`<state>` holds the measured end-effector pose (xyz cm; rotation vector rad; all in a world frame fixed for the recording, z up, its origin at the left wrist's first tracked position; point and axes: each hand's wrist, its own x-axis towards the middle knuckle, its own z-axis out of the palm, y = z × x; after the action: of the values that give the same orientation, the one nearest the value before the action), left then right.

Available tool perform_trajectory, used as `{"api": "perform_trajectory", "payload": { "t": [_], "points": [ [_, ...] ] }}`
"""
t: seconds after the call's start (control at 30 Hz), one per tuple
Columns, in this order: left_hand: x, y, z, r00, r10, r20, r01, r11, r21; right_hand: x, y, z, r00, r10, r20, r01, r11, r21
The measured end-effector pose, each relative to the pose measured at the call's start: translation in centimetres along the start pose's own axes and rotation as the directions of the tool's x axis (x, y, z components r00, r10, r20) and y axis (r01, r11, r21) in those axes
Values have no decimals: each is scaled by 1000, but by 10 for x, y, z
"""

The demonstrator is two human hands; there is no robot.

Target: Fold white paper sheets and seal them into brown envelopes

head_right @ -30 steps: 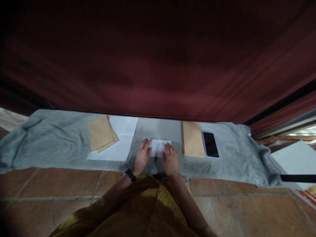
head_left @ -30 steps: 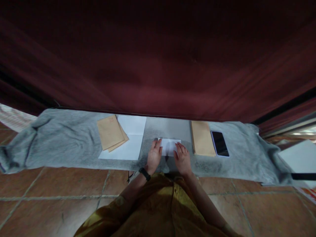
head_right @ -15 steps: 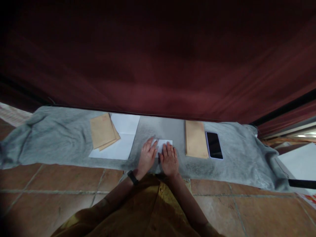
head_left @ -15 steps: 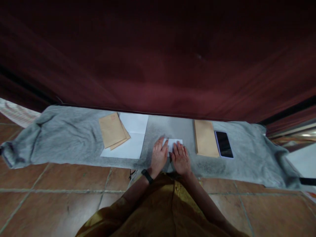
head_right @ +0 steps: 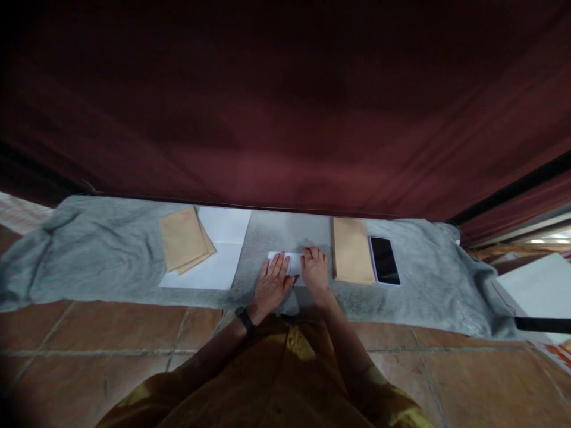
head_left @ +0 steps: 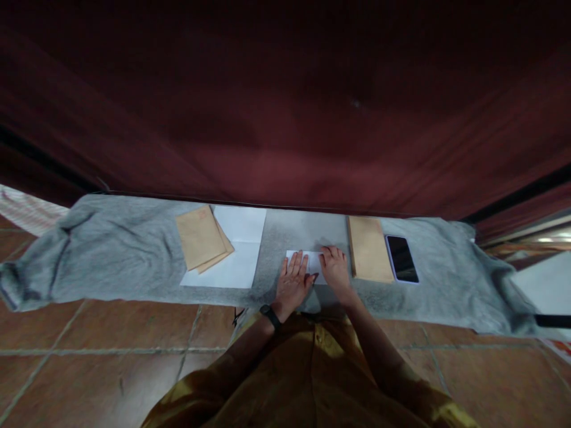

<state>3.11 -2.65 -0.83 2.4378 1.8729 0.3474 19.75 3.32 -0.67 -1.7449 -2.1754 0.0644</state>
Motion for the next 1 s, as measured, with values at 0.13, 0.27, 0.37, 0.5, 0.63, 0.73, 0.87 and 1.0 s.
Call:
{"api": "perform_trajectory", "payload": {
  "t": [0.13,0.27,0.37,0.5,0.63,0.73,0.87,1.0],
  "points": [
    [-8,2,1,1000,20,-2,-20,1000,-9,7,6,-3,1000,-5,14,5,1000,22],
    [-17,8,1,1000,22,0,-22,1000,-5,0,6,-8,999,6,54,-8,1000,20],
    [-18,12,2,1000,3,12,-3,1000,11,-12,-7,-7,1000,4,9,-5,998,58],
    [-18,14,5,998,15,55,-17,999,35,-37,-37,2,992,-124,-13,124,960,250],
    [-17,12,7,998,20,59,-22,999,33,-60,-50,9,989,-145,30,134,962,239],
    [-17,3,5,999,-36,35,35,999,31,-68,-42,9,993,-110,44,104,987,122],
    [-14,-15,-1,994,-112,0,112,993,21,-71,-28,7,992,-116,50,118,993,-32],
    [-6,-27,-8,995,-98,-16,99,995,5,-72,-22,6,991,-124,40,128,988,-92]
  ]
}}
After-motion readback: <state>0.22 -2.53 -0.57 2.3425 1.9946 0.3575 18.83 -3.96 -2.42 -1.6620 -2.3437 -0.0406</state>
